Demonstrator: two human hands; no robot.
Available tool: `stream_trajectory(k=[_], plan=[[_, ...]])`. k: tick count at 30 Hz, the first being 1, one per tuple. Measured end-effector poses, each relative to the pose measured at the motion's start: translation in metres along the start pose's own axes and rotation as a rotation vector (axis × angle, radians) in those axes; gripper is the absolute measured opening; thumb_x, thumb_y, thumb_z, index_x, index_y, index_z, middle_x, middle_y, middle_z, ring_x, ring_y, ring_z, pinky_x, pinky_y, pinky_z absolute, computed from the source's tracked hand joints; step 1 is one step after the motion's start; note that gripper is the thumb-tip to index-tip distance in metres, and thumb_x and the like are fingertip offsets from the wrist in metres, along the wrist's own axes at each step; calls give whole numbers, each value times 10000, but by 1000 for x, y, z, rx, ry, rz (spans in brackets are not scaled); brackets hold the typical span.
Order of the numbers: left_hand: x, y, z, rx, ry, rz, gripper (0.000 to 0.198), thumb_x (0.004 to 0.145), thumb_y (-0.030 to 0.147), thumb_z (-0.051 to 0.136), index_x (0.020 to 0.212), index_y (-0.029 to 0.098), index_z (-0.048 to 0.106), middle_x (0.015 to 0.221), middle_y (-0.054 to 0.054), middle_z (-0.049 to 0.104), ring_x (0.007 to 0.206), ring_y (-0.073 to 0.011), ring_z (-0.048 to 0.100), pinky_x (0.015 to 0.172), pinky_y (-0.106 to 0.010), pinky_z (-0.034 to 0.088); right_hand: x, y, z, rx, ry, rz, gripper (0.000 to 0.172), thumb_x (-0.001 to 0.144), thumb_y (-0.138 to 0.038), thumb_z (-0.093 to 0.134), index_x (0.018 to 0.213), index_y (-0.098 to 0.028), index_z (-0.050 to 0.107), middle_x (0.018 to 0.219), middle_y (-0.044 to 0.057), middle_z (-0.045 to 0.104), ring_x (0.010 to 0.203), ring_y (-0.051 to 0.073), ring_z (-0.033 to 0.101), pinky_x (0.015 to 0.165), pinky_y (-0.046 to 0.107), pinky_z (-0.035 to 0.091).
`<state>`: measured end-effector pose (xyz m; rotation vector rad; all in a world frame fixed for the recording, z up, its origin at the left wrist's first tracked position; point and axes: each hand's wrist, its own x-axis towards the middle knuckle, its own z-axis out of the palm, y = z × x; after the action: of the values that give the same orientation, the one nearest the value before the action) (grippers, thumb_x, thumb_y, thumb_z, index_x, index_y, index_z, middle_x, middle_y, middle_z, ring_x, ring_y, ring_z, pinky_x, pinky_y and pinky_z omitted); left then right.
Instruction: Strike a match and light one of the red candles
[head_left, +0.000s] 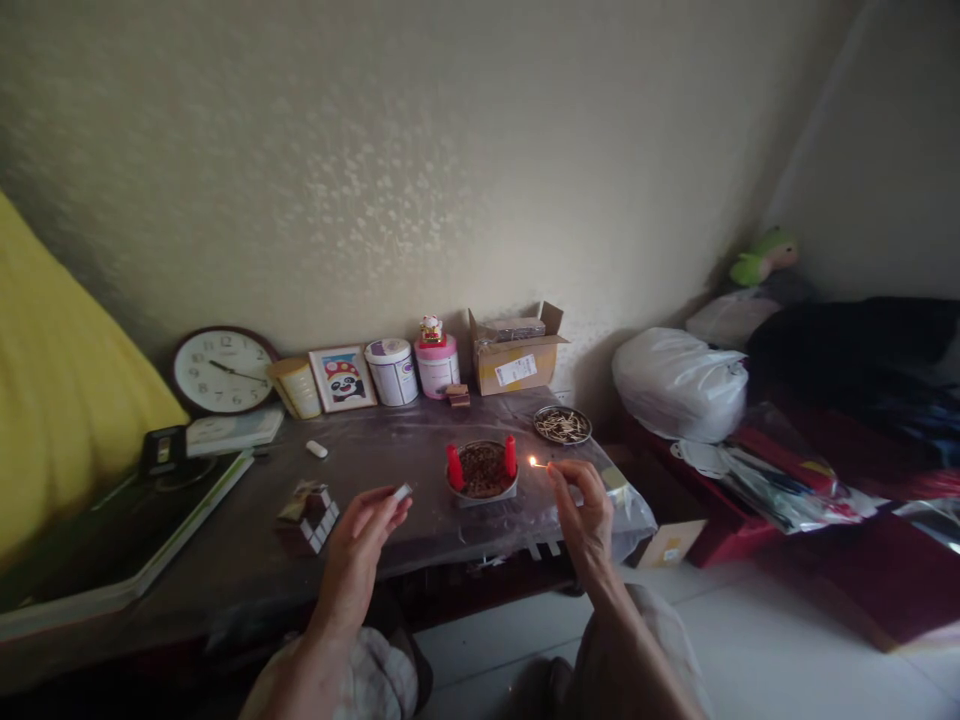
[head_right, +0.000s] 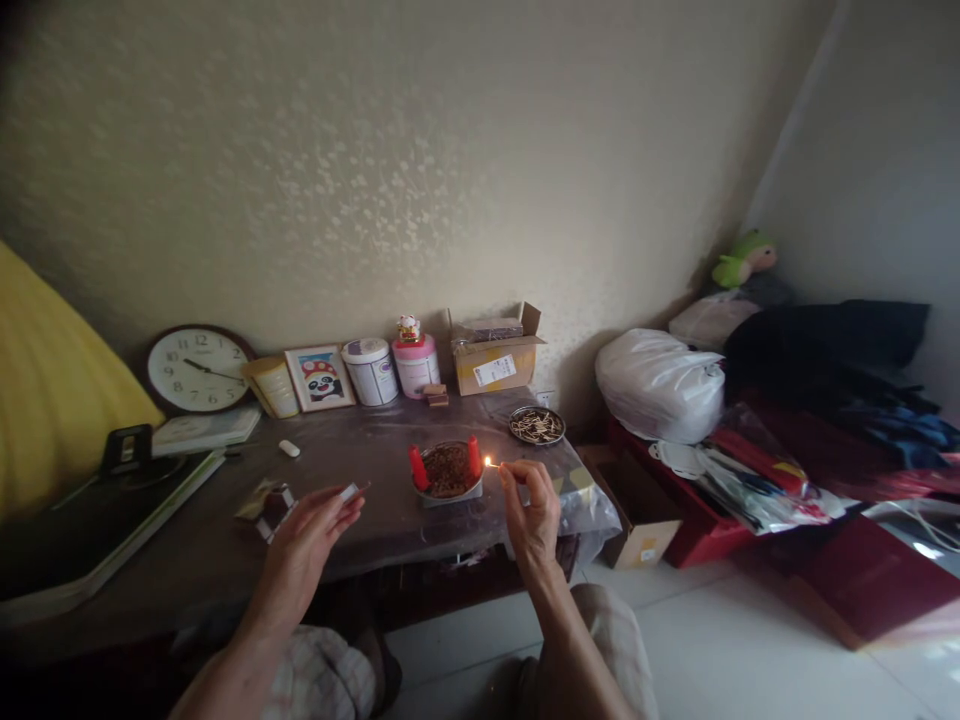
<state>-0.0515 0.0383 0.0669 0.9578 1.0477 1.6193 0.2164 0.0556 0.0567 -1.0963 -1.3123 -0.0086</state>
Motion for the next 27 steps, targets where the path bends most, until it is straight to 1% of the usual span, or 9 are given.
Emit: stream_trajectory(k=[6, 13, 19, 24, 27], plan=[[-7, -14, -7, 3, 36, -73, 387, 626, 435, 818, 878, 164, 708, 887, -53, 765, 858, -190, 688, 828, -311, 519, 4, 3, 4, -12, -21, 18, 136, 881, -277, 592, 786, -192, 639, 787, 23, 617, 735, 167, 590, 676, 292, 476], [-3, -18, -9, -19, 45, -108, 407, 620, 465, 813, 882, 174, 702, 889, -54, 769, 857, -194, 688, 819, -313, 516, 10, 7, 13, -22, -42, 42, 143, 877, -307, 584, 801, -203, 647, 793, 26, 647, 762, 178, 613, 707, 304, 491], [0, -22, -16, -31, 45, -119, 391, 653, 456, 795, 916, 183, 702, 920, -53, 767, 890, -194, 685, 844, -307, 508, 15, 8, 20, -21, -65, 89, 181, 885, -334, 573, 790, -200, 648, 793, 25, 655, 738, 169, 611, 669, 281, 490], [1, -20, -18, -25, 72, -135, 388, 638, 456, 804, 898, 185, 704, 892, -46, 769, 876, -192, 688, 827, -293, 518, 20, 10, 26, 46, -74, 180, 209, 862, -378, 598, 789, -197, 673, 811, 30, 677, 753, 177, 614, 685, 286, 487], [1, -18, -18, -18, 80, -135, 384, 630, 454, 810, 886, 186, 711, 885, -44, 768, 876, -193, 690, 826, -293, 522, 21, 14, 30, 133, -64, 296, 215, 821, -404, 647, 791, -195, 691, 792, 28, 688, 731, 177, 604, 692, 294, 478]])
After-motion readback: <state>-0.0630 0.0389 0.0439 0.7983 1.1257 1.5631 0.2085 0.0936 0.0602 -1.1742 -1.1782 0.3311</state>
